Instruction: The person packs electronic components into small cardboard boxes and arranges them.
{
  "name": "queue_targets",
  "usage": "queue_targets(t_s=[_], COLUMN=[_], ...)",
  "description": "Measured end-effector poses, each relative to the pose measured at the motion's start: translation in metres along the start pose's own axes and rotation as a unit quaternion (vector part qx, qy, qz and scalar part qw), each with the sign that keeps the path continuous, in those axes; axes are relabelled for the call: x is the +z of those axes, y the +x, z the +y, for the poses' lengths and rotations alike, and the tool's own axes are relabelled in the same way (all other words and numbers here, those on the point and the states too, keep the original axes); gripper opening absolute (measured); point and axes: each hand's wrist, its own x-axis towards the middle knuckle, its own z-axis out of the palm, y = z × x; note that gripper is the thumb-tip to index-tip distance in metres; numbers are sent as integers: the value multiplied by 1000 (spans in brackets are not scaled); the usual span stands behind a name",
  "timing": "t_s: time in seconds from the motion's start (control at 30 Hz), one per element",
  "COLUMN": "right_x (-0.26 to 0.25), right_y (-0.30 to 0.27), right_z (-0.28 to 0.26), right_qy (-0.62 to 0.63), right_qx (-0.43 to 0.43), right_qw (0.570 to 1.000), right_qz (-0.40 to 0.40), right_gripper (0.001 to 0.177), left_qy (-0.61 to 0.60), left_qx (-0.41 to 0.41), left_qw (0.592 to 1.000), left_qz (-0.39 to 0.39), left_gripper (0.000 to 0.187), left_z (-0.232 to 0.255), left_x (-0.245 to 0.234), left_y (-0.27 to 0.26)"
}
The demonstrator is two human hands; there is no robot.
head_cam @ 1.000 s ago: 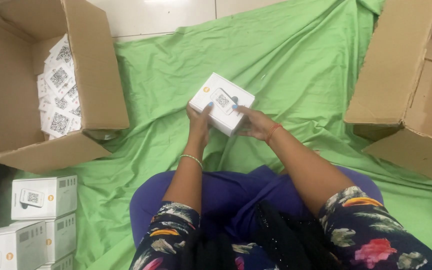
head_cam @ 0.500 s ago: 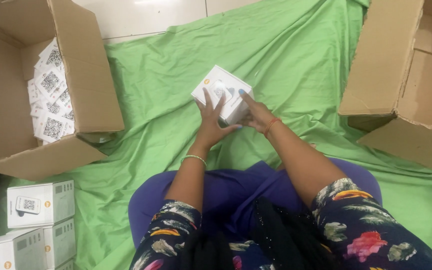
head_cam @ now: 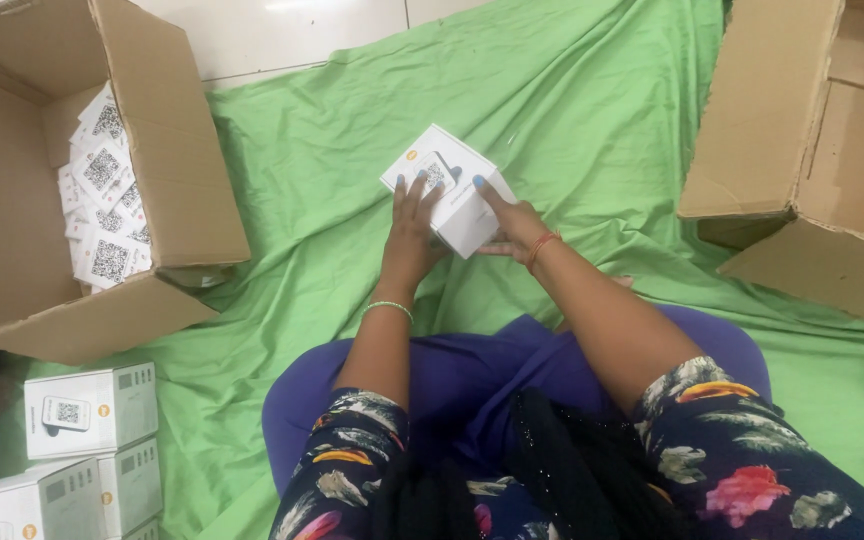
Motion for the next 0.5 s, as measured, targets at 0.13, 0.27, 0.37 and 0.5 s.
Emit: queue_targets(t_s=[0.13,0.27,0.37,0.5], right_x=[-12,-27,-16,-17], right_y=[1,-1,-26,-16], right_z=[-5,-19,-40,-41], right_qy=[35,90,87,63], right_qx=[-41,-127,-157,-234], right_qw=[998,987,981,958], right_qz=[12,-39,-73,-154], right_gripper=[81,55,47,44], left_qy=[-12,-62,-57,-42], left_qx=[3,36,38,16], left_qw=[1000,997,997,997], left_qz=[21,29,40,70], left_gripper=[110,119,115,76], left_z=[-3,-1,6,-18], left_x=[-6,-4,-9,12], left_y=[4,3,5,3])
